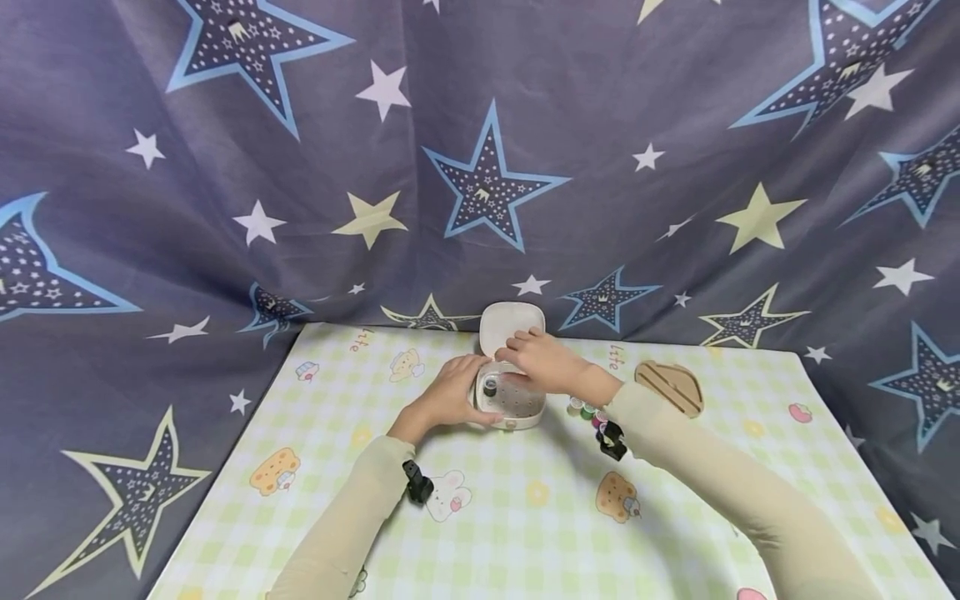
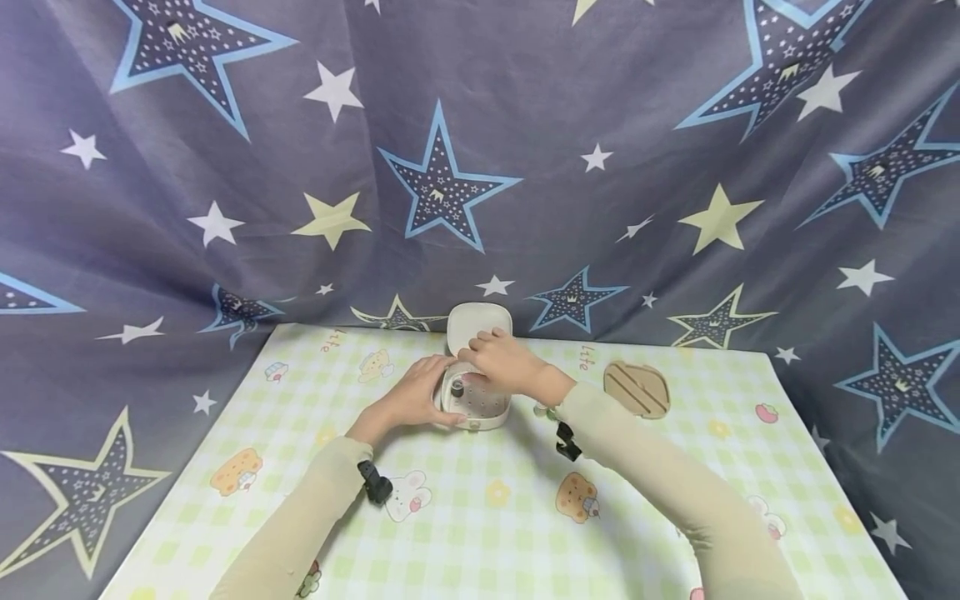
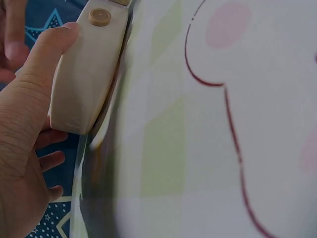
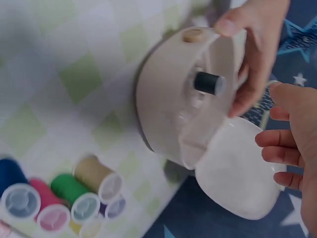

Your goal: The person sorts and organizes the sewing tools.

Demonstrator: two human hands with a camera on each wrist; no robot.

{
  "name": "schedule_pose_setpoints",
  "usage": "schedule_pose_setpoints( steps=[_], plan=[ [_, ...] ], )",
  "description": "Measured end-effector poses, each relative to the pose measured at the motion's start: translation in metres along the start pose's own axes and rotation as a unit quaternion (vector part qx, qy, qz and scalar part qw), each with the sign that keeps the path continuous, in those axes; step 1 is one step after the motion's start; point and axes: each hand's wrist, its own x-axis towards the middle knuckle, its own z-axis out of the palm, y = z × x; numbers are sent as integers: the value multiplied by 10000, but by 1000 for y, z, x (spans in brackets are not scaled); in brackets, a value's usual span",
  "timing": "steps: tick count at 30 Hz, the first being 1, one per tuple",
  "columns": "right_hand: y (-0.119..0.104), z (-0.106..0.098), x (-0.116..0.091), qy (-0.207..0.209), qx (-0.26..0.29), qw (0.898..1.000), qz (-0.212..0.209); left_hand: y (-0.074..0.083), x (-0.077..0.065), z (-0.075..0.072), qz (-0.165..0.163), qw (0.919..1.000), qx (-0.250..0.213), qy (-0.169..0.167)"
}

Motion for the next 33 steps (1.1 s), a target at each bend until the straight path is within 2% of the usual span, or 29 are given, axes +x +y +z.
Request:
schedule_pose_setpoints(
  steps=[5, 9, 14, 20, 26, 33],
  plan=[
    [8, -23, -17, 359, 253, 9989, 190, -1, 2, -2, 41, 9999, 98, 8],
    [13, -35, -32, 406, 414, 9978, 328, 0, 4, -5, 34, 9998, 193, -1],
    [17, -40, -53, 339, 471, 9974, 427, 4, 6, -10, 13, 9999, 123, -3],
    [19, -39, -79, 306, 422, 9983, 270, 6, 6, -11, -154, 9997, 122, -164],
    [19, -35, -104, -40, 175, 9998, 33, 7, 6, -11, -209, 9994, 31, -276],
    [20, -38, -124, -810, 72, 9967, -77, 10, 4, -13, -210, 9994, -65, -282]
  ],
)
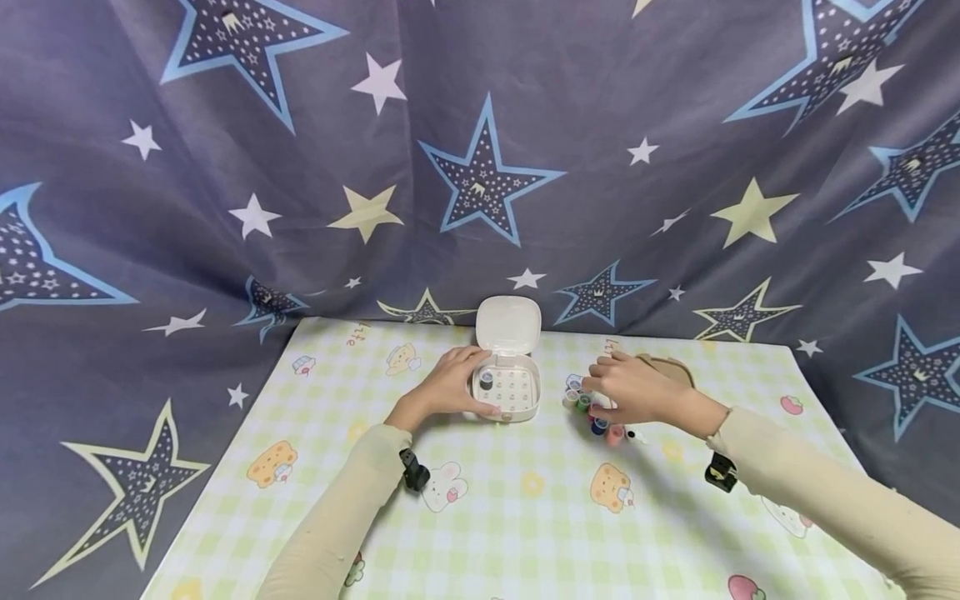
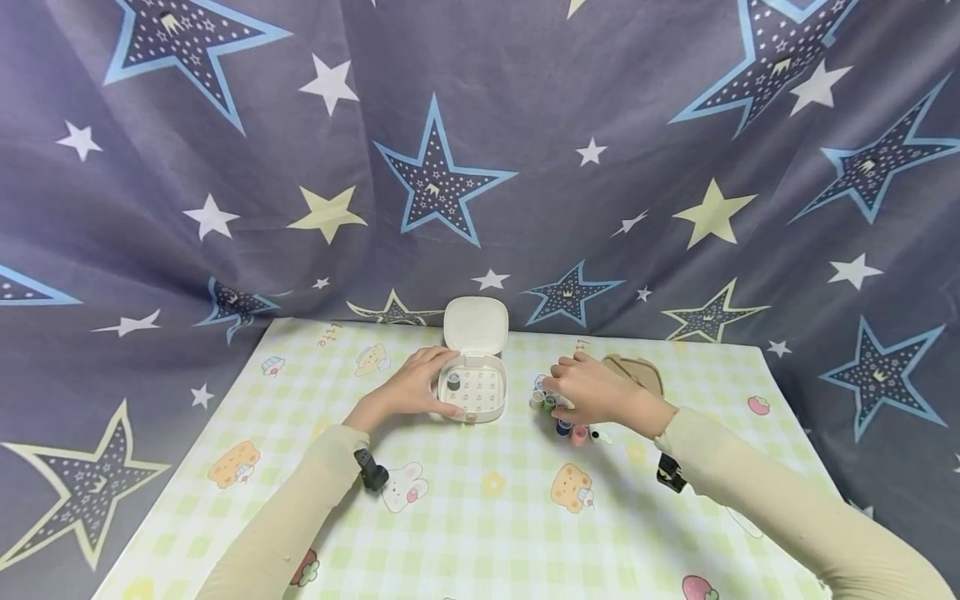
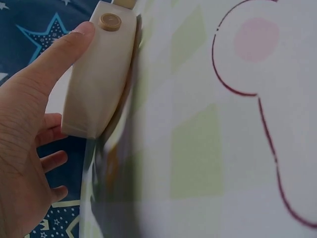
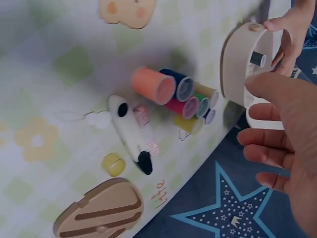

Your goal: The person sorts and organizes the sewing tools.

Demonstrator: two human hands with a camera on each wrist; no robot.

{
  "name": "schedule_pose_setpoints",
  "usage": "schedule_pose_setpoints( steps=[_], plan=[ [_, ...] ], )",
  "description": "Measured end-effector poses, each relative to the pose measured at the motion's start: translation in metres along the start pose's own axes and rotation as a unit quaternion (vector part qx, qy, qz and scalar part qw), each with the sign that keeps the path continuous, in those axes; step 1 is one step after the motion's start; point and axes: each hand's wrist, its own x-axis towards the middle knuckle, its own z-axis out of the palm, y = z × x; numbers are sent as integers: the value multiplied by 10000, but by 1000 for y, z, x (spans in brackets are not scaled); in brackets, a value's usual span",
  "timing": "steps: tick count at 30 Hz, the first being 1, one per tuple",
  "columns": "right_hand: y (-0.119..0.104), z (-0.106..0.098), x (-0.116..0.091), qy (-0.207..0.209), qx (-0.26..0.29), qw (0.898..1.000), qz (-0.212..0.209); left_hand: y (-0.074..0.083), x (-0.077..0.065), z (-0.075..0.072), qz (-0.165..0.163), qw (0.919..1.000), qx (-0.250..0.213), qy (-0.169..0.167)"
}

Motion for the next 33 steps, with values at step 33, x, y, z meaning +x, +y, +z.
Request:
schedule_pose_setpoints(
  steps=[33],
  plan=[
    [-8, 28, -24, -629, -87, 9979, 82, 2, -1, -1, -59, 9999, 28, -119]
  ],
)
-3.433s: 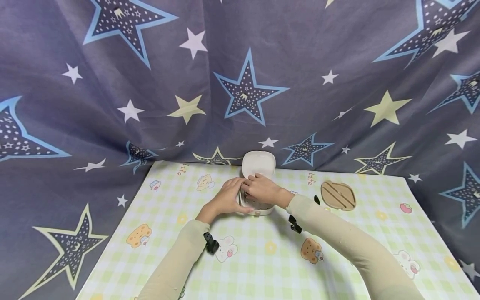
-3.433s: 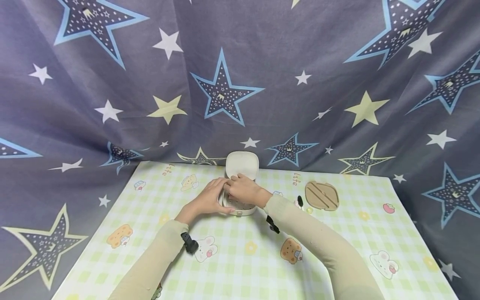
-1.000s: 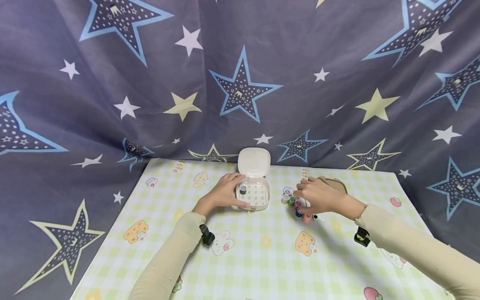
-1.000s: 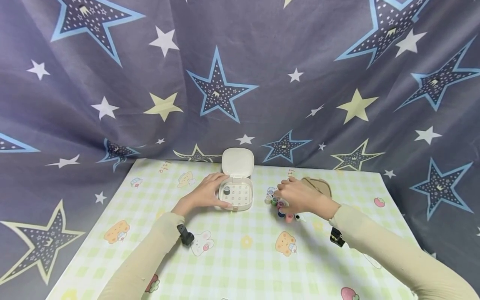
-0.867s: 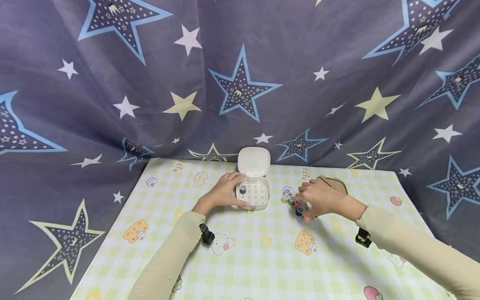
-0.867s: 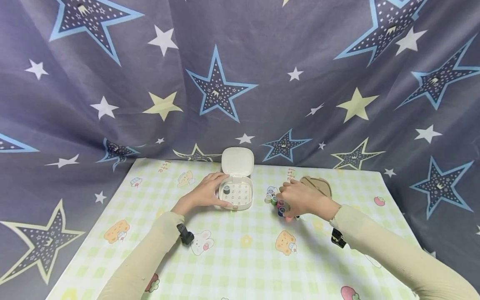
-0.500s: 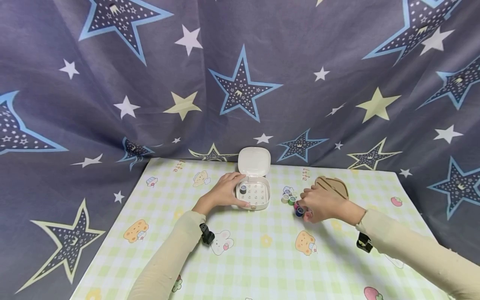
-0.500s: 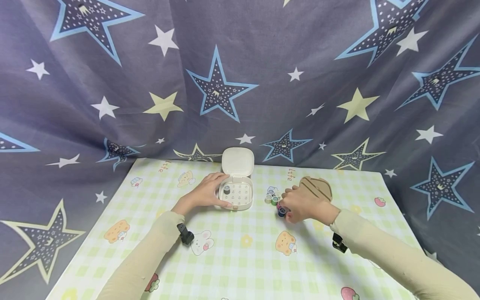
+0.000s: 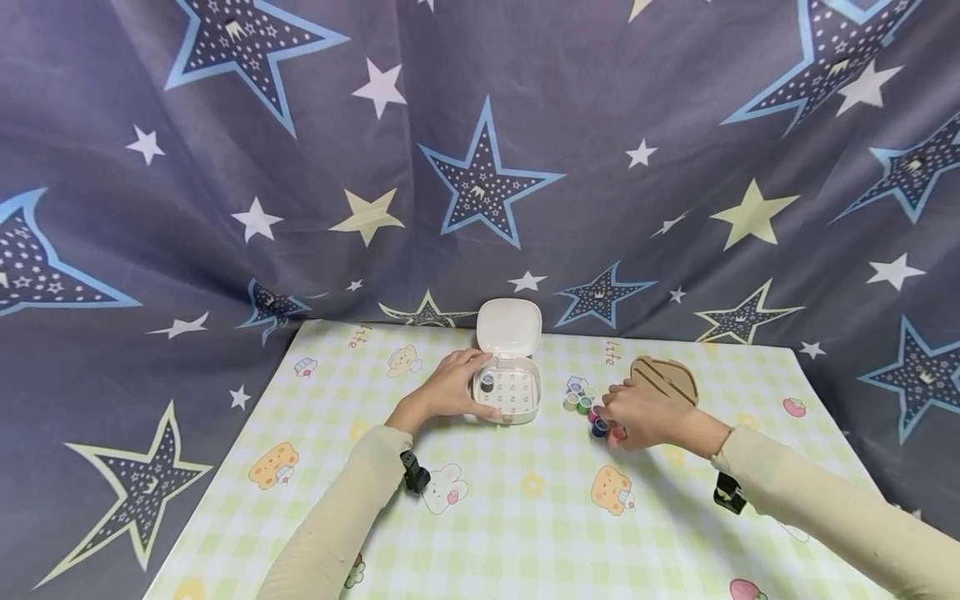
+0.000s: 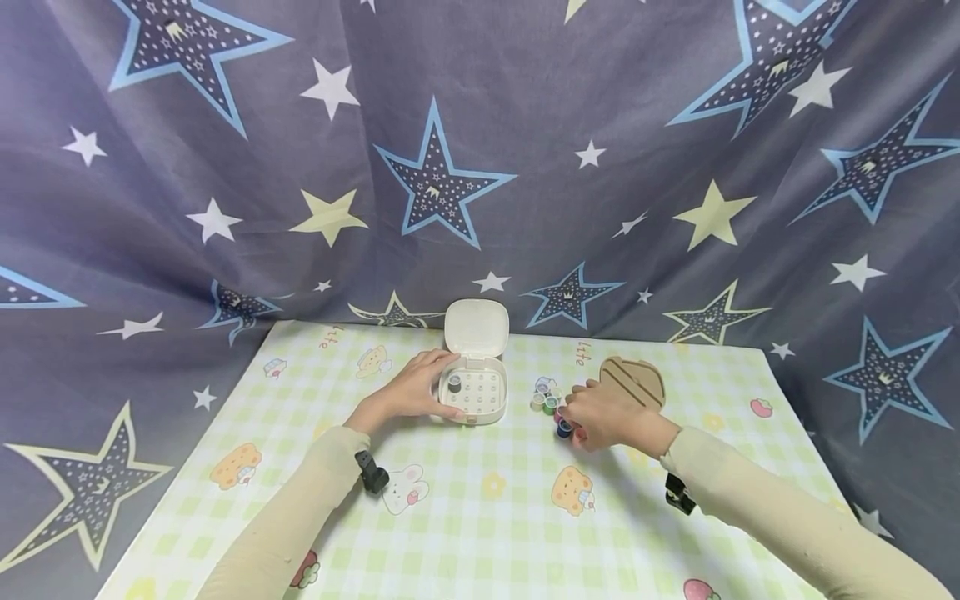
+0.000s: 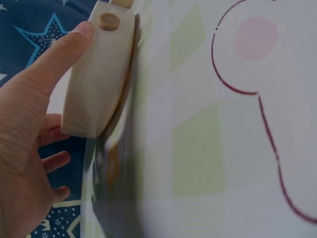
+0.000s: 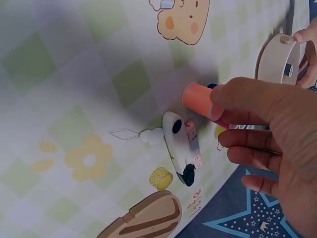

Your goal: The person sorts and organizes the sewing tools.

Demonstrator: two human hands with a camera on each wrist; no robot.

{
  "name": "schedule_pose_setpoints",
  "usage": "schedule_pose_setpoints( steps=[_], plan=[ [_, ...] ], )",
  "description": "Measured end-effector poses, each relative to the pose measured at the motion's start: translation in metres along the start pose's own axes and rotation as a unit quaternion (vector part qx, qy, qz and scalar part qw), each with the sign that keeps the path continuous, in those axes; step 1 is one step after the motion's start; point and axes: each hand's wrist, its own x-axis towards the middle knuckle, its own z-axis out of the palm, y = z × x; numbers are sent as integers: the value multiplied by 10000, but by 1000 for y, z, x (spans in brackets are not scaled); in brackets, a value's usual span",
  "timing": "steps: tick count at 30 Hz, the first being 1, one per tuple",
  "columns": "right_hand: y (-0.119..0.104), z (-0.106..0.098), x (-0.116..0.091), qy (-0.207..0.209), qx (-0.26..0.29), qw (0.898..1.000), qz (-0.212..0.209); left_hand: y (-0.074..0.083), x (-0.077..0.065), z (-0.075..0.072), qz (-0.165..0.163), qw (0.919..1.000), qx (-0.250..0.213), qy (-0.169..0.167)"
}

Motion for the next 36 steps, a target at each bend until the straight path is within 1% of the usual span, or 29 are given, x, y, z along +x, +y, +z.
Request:
schedule_pose_setpoints(
  steps=[8, 14, 19, 25, 32, 36],
  plan=[
    [1, 3, 0, -34, 107, 9999, 0, 0, -1, 1, 27, 10000, -7, 38],
    [0, 1, -2, -77, 204, 9998, 36, -1, -1, 2, 41, 10000, -13, 47],
    [0, -6, -2, -70, 290, 9995, 53, -1, 0, 1, 68, 10000, -12, 46],
    [1, -18, 1, -99, 495, 9984, 244, -1, 1, 0, 73, 10000, 7, 56],
    [5, -29, 10, -97, 458, 9987, 201, -1, 2, 1, 41, 10000, 68, 50],
    [4, -32, 12, -190, 458, 9985, 213, 1, 1, -1, 32, 10000, 72, 33]
  ],
)
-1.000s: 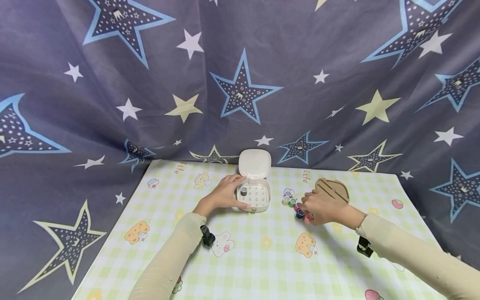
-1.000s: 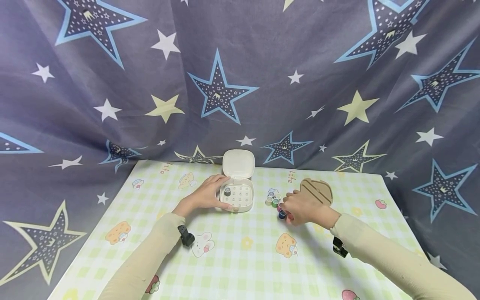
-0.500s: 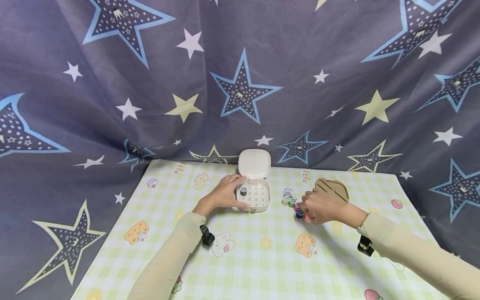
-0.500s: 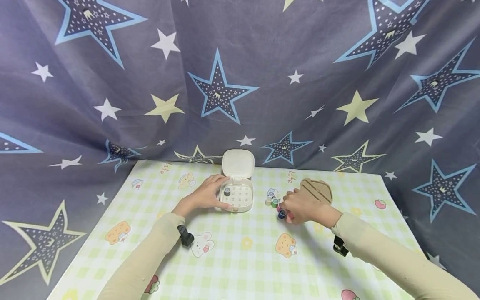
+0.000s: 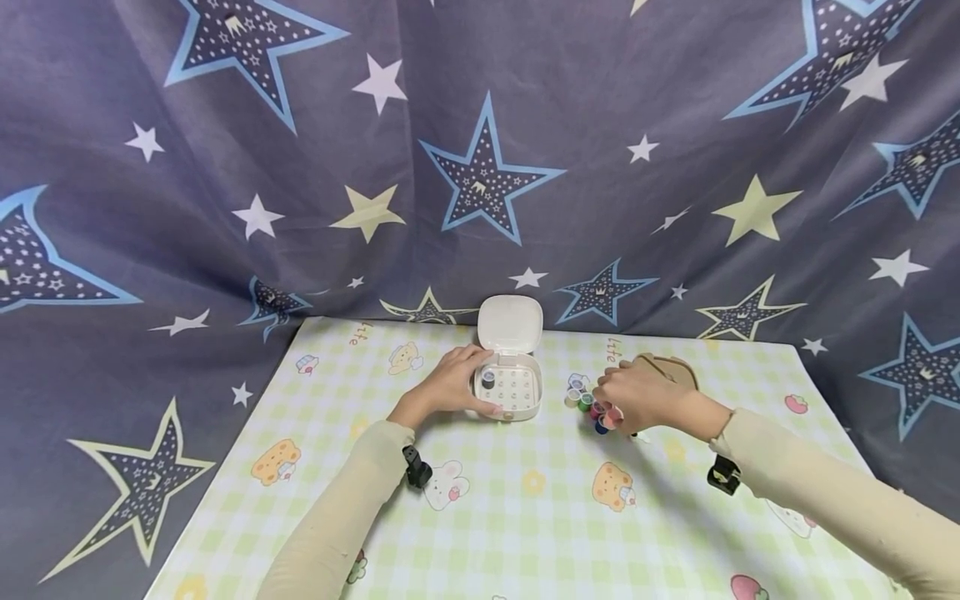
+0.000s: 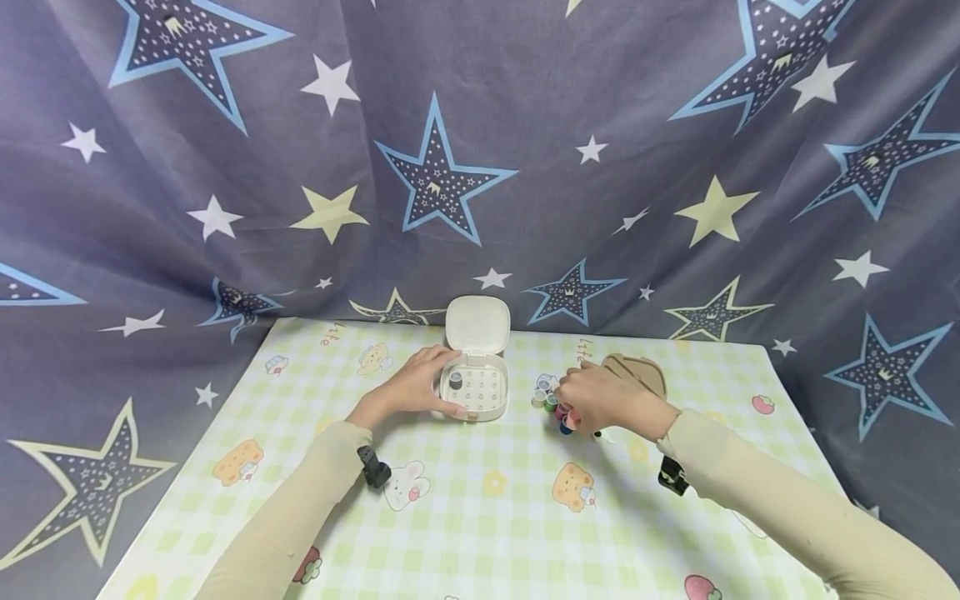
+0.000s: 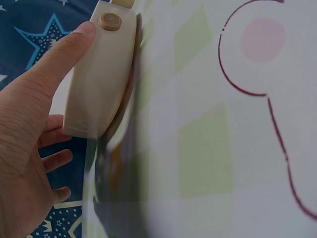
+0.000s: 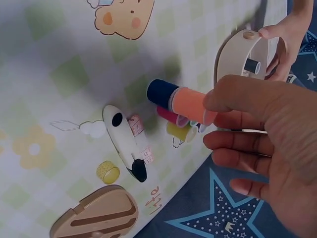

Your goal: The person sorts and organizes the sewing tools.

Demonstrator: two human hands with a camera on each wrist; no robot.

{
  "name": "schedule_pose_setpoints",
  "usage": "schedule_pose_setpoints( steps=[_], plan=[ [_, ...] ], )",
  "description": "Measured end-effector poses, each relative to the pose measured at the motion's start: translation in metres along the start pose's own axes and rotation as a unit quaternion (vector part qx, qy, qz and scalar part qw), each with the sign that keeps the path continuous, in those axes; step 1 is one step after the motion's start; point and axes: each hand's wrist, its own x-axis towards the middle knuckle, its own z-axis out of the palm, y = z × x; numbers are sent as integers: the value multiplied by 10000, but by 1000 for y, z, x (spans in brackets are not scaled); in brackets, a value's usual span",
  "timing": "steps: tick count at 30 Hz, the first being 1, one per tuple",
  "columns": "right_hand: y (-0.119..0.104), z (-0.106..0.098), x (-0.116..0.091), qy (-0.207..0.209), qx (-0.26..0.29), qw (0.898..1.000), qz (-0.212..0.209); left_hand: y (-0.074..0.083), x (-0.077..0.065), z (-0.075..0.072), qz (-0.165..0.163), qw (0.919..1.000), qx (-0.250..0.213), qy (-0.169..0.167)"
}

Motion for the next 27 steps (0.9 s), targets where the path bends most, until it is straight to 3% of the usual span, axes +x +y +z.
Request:
schedule_pose_setpoints(
  steps=[9, 27],
  plan=[
    [0, -7, 7, 106, 52, 9999, 59, -1, 0, 1, -5, 10000, -73, 6],
    [-7, -27, 49, 733, -130, 9972, 90, -1, -2, 1, -9, 9998, -186, -2]
  ],
)
